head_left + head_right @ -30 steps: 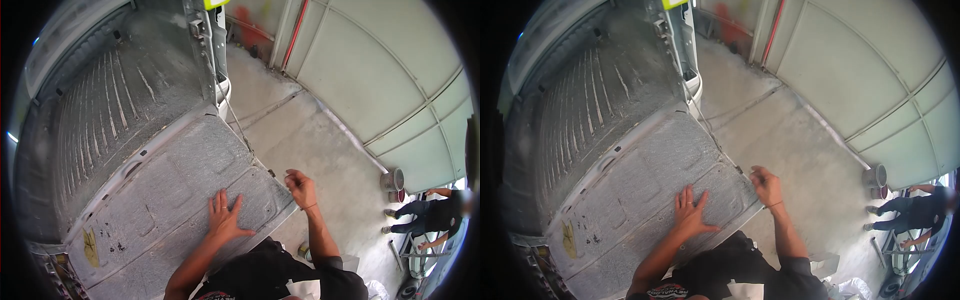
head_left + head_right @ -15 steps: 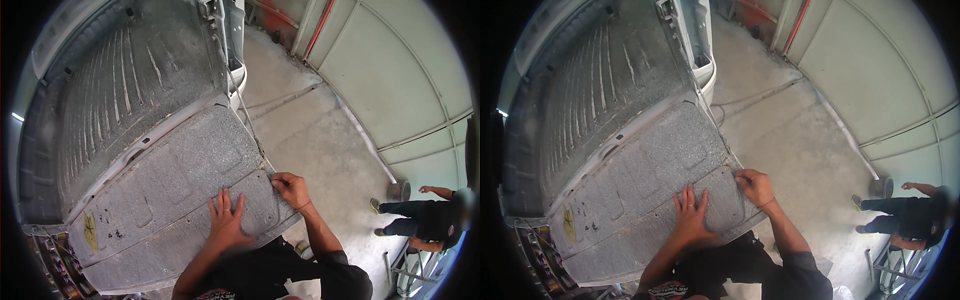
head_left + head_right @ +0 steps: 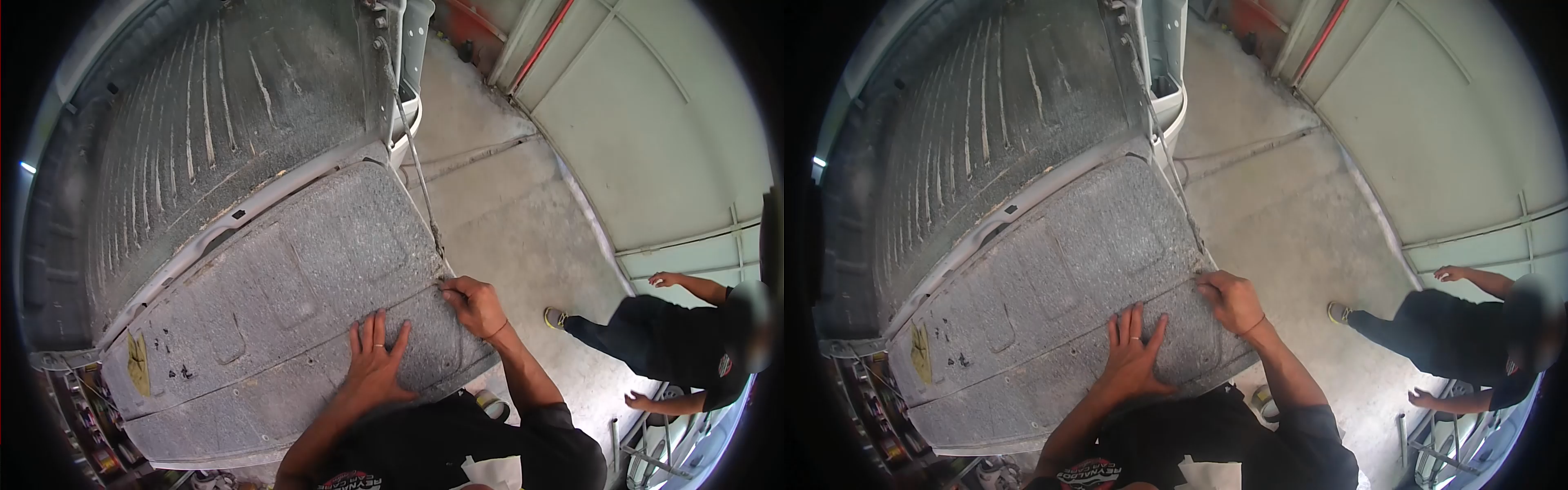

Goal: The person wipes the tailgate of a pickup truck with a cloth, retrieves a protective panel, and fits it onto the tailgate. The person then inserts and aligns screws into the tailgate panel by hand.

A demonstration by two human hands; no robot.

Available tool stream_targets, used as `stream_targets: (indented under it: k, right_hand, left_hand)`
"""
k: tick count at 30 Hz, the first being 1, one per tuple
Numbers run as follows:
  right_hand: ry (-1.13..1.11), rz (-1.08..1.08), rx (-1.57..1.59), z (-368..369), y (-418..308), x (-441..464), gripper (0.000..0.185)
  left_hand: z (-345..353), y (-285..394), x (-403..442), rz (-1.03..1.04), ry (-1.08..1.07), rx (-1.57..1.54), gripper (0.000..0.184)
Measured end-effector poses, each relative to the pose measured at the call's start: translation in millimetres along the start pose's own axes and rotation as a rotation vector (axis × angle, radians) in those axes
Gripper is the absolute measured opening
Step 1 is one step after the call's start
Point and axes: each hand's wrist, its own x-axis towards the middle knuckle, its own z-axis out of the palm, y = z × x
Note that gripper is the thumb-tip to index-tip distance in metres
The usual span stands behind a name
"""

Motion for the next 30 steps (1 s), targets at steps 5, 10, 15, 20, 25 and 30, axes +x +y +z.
stream_targets:
  k: [5,10,15,20,25,30]
  right_hand:
    - [-0.044,0.013,0.019,1,-1,0,0.014]
    - [-0.08,-0.038,-0.039,5,0,5,0.014]
    - [-0.129,-0.08,-0.136,3,-6,8,0.016]
    - [-0.138,-0.265,-0.358,9,2,4,0.027]
    - [-0.058,-0.387,-0.359,11,5,6,0.027]
    - [0.001,-0.43,-0.467,17,1,3,0.017]
  left_hand:
    - [-2,2,2,-0.023,0.002,0.001,0.127]
    - [4,-3,0,0.005,0.035,-0.013,0.128]
    - [1,-2,-4,-0.028,0.045,-0.035,0.128]
    - [-2,-3,-9,-0.04,0.053,-0.019,0.131]
    - [11,-9,-8,-0.012,0.062,0.041,0.133]
    - [8,-7,-6,0.012,0.033,0.059,0.137]
